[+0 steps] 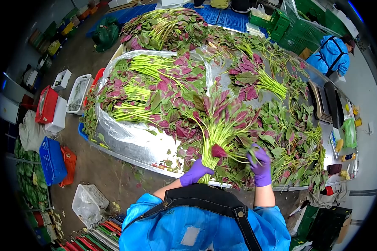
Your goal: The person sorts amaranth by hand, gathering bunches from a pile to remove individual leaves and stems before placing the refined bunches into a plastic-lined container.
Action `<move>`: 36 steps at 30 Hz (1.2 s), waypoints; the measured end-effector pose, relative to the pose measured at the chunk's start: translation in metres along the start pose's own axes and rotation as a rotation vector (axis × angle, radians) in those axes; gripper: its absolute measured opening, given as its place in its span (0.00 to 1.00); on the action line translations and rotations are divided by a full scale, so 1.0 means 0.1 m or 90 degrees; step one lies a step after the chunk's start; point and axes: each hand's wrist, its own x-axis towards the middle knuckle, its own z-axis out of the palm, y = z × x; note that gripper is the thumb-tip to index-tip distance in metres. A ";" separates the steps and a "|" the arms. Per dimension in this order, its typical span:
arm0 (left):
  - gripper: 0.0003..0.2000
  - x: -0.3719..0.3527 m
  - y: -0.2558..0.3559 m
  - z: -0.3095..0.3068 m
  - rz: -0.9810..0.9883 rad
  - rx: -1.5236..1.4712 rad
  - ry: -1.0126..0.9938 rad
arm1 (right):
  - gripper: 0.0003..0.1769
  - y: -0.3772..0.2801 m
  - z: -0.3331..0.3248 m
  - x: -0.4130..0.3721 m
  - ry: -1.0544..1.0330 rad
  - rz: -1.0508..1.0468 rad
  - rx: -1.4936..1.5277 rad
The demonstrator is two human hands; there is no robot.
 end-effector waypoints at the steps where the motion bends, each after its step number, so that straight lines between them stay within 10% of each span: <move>1: 0.29 0.02 -0.03 -0.03 0.031 -0.086 -0.013 | 0.15 -0.07 -0.01 -0.03 -0.105 -0.054 -0.056; 5: 0.28 -0.08 0.14 0.06 0.073 0.045 0.043 | 0.17 -0.18 0.26 -0.07 -0.018 0.333 -0.808; 7: 0.30 -0.13 0.26 0.12 0.044 0.106 0.044 | 0.21 0.12 0.21 0.03 -0.069 -0.120 -1.277; 12: 0.33 -0.12 0.09 0.16 0.091 0.247 0.089 | 0.30 0.55 0.60 0.68 0.043 -0.288 -1.093; 17: 0.34 -0.10 0.04 0.14 0.095 0.291 0.116 | 0.37 0.54 0.58 0.92 0.072 -0.092 -1.244; 22: 0.32 -0.03 -0.07 0.10 0.065 0.328 0.110 | 0.08 0.64 0.47 0.89 0.210 -0.289 -1.148; 25: 0.30 -0.06 -0.01 0.12 0.099 0.320 0.114 | 0.11 0.69 0.42 0.78 0.141 -0.266 -0.934; 31: 0.29 -0.08 0.15 0.07 0.153 0.135 0.027 | 0.11 0.16 0.32 0.18 -0.245 0.426 -0.684; 34: 0.31 -0.05 0.07 0.07 0.126 0.164 0.042 | 0.19 0.16 0.28 0.12 -0.171 0.090 -1.202; 36: 0.32 0.00 -0.08 0.06 0.117 0.180 0.048 | 0.24 0.22 0.53 0.24 -0.091 -0.007 -1.182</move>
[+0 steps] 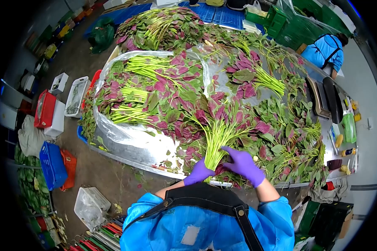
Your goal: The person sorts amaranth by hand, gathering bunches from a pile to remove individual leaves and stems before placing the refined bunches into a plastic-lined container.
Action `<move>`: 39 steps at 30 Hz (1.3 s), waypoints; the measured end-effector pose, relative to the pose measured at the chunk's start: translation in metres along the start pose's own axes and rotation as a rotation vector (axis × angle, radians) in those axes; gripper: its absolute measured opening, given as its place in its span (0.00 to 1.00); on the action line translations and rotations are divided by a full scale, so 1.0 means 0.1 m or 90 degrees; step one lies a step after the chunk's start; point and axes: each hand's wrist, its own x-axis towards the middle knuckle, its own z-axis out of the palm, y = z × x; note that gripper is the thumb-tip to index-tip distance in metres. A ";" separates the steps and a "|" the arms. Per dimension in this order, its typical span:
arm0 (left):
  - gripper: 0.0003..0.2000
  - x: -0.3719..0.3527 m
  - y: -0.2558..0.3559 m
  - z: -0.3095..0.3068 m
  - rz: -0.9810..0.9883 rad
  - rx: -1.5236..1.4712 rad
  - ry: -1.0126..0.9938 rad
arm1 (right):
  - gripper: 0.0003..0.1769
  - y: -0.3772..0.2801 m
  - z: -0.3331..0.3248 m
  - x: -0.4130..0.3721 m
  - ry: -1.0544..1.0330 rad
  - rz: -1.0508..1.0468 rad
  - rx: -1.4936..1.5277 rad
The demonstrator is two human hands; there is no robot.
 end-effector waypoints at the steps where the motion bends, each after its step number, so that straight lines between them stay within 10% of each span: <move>1: 0.33 0.01 -0.03 0.01 -0.008 0.015 0.010 | 0.29 -0.15 -0.02 0.13 0.107 -0.001 0.017; 9: 0.29 -0.07 -0.02 0.08 -0.013 0.179 0.073 | 0.26 0.09 0.25 0.70 0.316 0.045 -0.166; 21: 0.28 -0.09 0.08 0.09 -0.018 0.301 0.072 | 0.31 0.02 0.18 0.63 0.224 0.059 -0.113; 29: 0.33 -0.10 0.09 0.12 -0.041 0.426 0.057 | 0.07 0.31 0.30 0.94 0.137 -0.007 -0.481; 33: 0.29 -0.06 0.07 0.06 -0.010 0.290 0.046 | 0.08 0.23 0.10 0.76 0.344 -0.043 -0.019; 39: 0.31 -0.03 0.14 -0.03 -0.069 -0.138 -0.013 | 0.14 0.31 0.15 0.23 0.297 0.018 0.473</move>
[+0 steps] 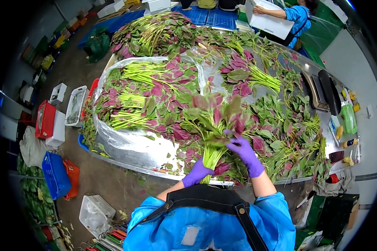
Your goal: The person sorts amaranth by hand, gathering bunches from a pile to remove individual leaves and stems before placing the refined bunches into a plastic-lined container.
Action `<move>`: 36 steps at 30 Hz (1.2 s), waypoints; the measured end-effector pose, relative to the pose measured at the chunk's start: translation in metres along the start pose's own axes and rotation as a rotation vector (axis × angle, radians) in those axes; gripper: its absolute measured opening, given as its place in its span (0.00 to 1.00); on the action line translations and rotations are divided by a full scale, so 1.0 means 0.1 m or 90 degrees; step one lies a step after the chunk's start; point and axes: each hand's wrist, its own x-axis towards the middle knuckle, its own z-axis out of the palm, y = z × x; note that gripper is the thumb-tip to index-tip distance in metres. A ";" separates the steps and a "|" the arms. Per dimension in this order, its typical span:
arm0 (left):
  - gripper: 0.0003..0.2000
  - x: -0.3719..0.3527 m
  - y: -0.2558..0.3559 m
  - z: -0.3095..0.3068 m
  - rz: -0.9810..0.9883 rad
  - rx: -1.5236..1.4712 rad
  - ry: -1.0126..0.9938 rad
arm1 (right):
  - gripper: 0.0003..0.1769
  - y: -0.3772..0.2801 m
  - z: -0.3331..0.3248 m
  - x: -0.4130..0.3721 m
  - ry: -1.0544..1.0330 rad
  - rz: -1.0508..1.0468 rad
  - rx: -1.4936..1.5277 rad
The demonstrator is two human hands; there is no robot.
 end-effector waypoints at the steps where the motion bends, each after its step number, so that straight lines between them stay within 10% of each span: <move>1: 0.30 0.00 0.01 0.00 -0.006 -0.022 -0.007 | 0.14 -0.01 -0.06 -0.07 -0.030 0.062 0.159; 3: 0.29 0.02 0.02 0.00 -0.012 -0.045 -0.017 | 0.14 0.15 -0.23 -0.07 -0.059 0.124 0.317; 5: 0.31 0.05 -0.02 0.00 -0.036 -0.054 -0.080 | 0.17 0.55 -0.35 0.03 -0.112 0.005 -0.208; 9: 0.32 0.01 0.08 0.03 -0.053 -0.092 -0.098 | 0.32 0.34 -0.19 0.06 0.049 0.283 0.121; 12: 0.33 0.03 0.07 0.01 -0.112 -0.100 -0.119 | 0.31 -0.05 0.07 0.13 -0.003 -0.119 -0.022; 14: 0.32 0.02 0.04 0.05 -0.072 -0.127 -0.086 | 0.33 -0.35 0.12 0.09 -0.175 0.079 -0.118; 19: 0.29 0.01 -0.04 0.15 -0.039 -0.035 -0.036 | 0.23 -0.13 0.54 0.40 -0.062 -0.140 -0.542; 26: 0.28 0.01 -0.05 0.17 -0.001 0.071 -0.002 | 0.14 0.01 0.60 0.65 -0.231 0.054 -0.690; 33: 0.23 -0.01 0.08 0.02 -0.087 -0.154 -0.124 | 0.08 -0.05 0.55 -0.17 0.090 -0.308 -0.272; 35: 0.23 0.01 0.05 -0.05 -0.122 -0.178 -0.132 | 0.12 0.11 0.44 -0.46 0.005 -0.156 -0.004; 36: 0.23 0.01 0.04 -0.08 -0.156 -0.203 -0.142 | 0.15 0.00 0.26 -0.57 -0.107 0.191 0.258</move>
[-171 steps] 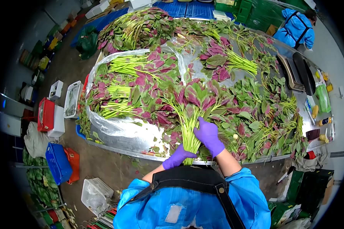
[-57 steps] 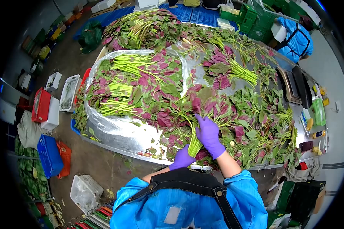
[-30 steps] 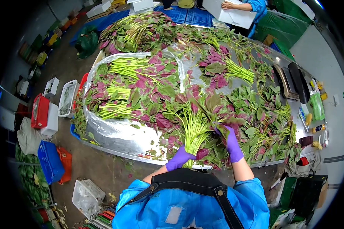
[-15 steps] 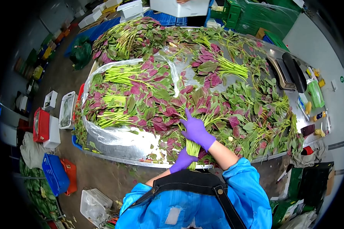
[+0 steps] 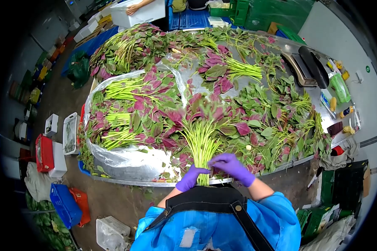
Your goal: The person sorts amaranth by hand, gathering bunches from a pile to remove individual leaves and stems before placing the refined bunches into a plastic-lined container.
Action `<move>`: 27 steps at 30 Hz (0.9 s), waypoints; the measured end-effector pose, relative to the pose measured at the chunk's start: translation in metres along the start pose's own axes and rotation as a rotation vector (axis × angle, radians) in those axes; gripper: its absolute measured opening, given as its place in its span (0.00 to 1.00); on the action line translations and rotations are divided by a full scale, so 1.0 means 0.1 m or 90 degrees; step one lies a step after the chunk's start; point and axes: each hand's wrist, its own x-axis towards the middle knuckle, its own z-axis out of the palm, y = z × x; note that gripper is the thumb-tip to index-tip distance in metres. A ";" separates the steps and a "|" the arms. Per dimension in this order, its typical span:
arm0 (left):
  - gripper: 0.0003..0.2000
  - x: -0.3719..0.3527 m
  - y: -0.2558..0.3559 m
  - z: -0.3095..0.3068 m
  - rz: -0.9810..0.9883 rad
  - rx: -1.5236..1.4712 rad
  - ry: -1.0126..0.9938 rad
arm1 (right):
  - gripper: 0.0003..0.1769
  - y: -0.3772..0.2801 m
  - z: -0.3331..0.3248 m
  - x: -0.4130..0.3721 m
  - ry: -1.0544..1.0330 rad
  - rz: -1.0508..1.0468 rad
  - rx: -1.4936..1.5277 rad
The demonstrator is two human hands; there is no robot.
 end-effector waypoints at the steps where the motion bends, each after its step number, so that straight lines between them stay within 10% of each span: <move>1: 0.23 -0.02 0.03 0.00 -0.025 0.008 -0.003 | 0.14 0.01 -0.20 -0.08 -0.035 0.019 -0.207; 5: 0.24 0.02 -0.02 0.00 -0.018 0.047 0.039 | 0.14 -0.03 -0.37 -0.04 0.107 0.061 -0.541; 12: 0.24 0.00 -0.02 0.07 -0.029 0.058 0.053 | 0.14 0.39 -0.18 0.83 0.321 -0.079 -0.400; 17: 0.20 -0.06 0.01 0.03 -0.018 0.013 0.026 | 0.09 0.08 -0.22 0.09 -0.602 0.153 -0.083; 21: 0.19 -0.10 0.13 0.09 -0.014 0.026 0.039 | 0.13 -0.25 -0.40 -0.12 -0.272 0.128 -0.640; 23: 0.19 -0.20 0.21 0.12 -0.020 -0.008 0.036 | 0.18 -0.25 -0.39 -0.13 -0.100 0.126 -0.548; 27: 0.21 -0.40 0.43 0.41 0.019 -0.072 -0.079 | 0.28 0.30 -0.25 0.25 -0.285 0.195 0.333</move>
